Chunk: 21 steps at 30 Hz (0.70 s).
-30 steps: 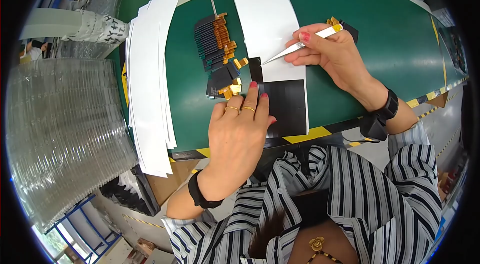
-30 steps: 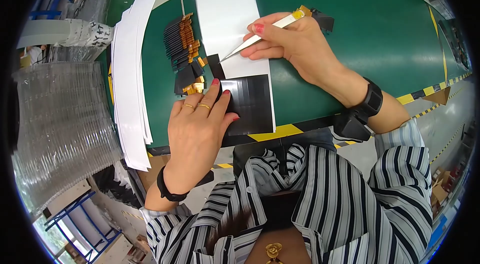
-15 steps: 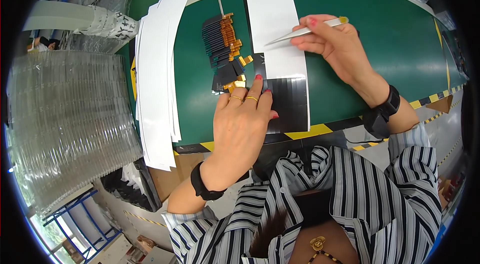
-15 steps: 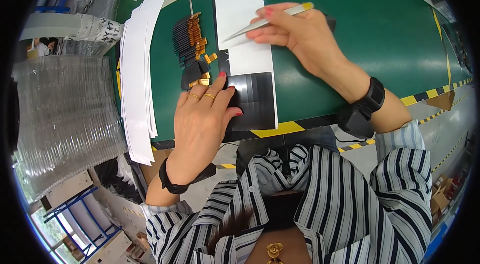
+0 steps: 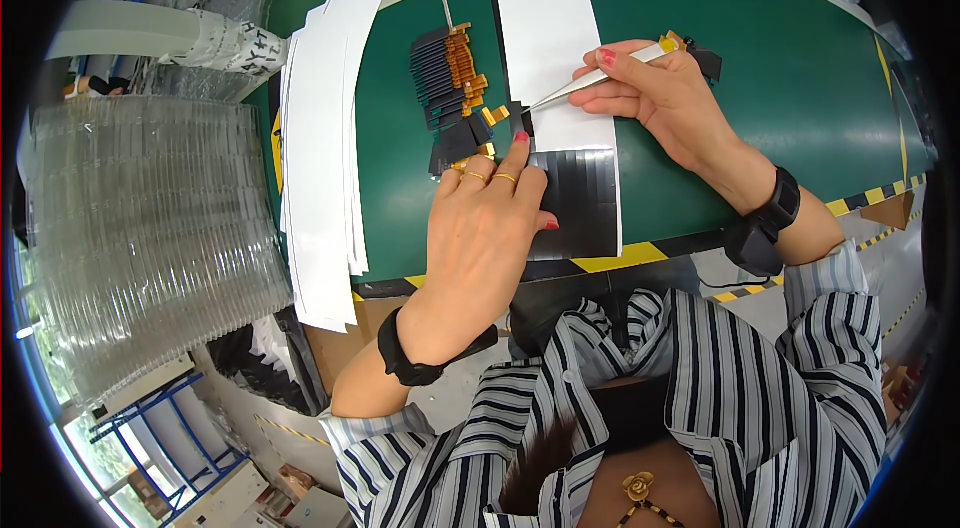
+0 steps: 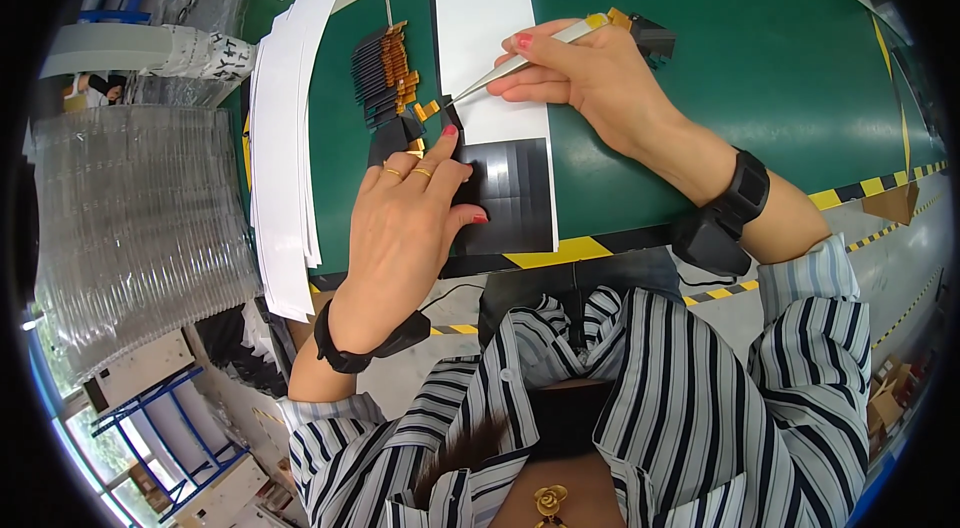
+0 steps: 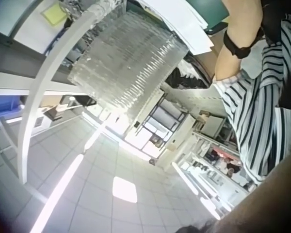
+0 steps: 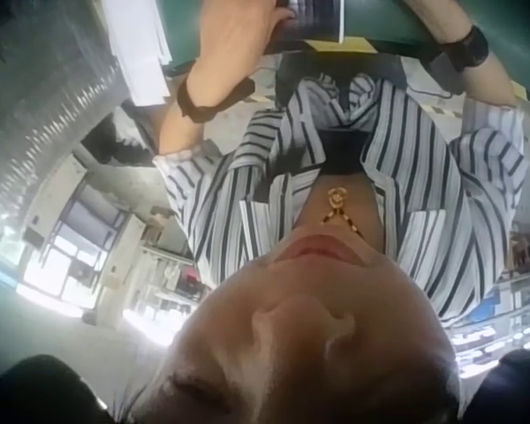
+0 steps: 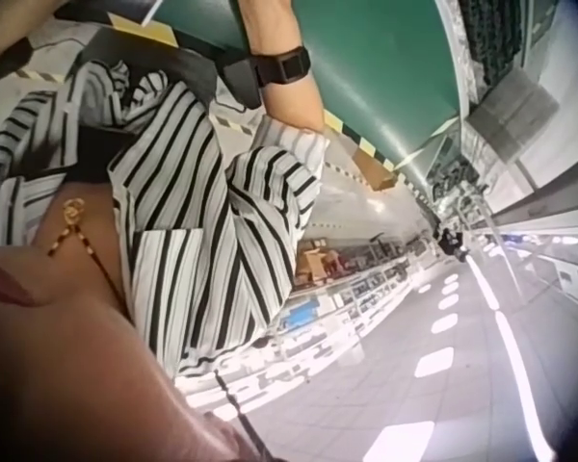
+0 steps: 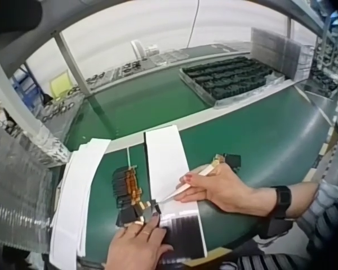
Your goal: The person picks up a small electronic component and uses tweezers to peel a black adhesive strip from a white backing sheet. They apply the strip to the component, press it down, and then set the finished piece aside on the green work surface.
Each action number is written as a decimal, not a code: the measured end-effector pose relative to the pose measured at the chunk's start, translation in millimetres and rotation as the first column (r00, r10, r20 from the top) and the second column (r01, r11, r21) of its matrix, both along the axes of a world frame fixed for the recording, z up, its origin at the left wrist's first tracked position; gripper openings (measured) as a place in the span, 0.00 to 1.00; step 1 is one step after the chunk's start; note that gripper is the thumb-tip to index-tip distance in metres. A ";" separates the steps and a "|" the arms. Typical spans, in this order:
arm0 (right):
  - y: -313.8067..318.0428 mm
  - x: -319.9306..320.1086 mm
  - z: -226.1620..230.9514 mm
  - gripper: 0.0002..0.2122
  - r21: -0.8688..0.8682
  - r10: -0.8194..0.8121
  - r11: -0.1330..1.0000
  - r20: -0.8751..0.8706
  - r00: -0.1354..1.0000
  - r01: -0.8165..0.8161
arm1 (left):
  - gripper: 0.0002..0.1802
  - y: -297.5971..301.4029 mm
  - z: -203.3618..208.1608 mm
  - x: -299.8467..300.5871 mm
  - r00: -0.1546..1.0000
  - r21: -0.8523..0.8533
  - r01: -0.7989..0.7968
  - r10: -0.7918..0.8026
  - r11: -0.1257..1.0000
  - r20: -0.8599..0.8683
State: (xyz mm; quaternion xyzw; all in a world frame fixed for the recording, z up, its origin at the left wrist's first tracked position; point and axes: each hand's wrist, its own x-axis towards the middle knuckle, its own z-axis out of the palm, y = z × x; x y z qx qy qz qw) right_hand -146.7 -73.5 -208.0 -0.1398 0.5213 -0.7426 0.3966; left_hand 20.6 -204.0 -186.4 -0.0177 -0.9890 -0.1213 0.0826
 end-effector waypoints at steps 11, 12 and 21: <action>2.6 0.9 2.4 0.11 0.025 0.010 1.000 -0.053 0.999 -0.008 | 0.16 -2.3 -5.3 3.6 0.995 0.107 -0.039 0.048 0.994 -0.087; 2.9 0.7 2.3 0.10 0.038 0.014 0.999 -0.079 0.997 -0.011 | 0.16 -3.7 -2.9 3.8 0.995 0.104 -0.040 0.049 0.994 -0.085; 2.8 1.5 0.8 0.11 0.035 0.032 0.999 -0.090 0.995 -0.029 | 0.13 -44.9 -0.7 6.9 0.974 -0.059 -0.178 0.167 0.982 -0.156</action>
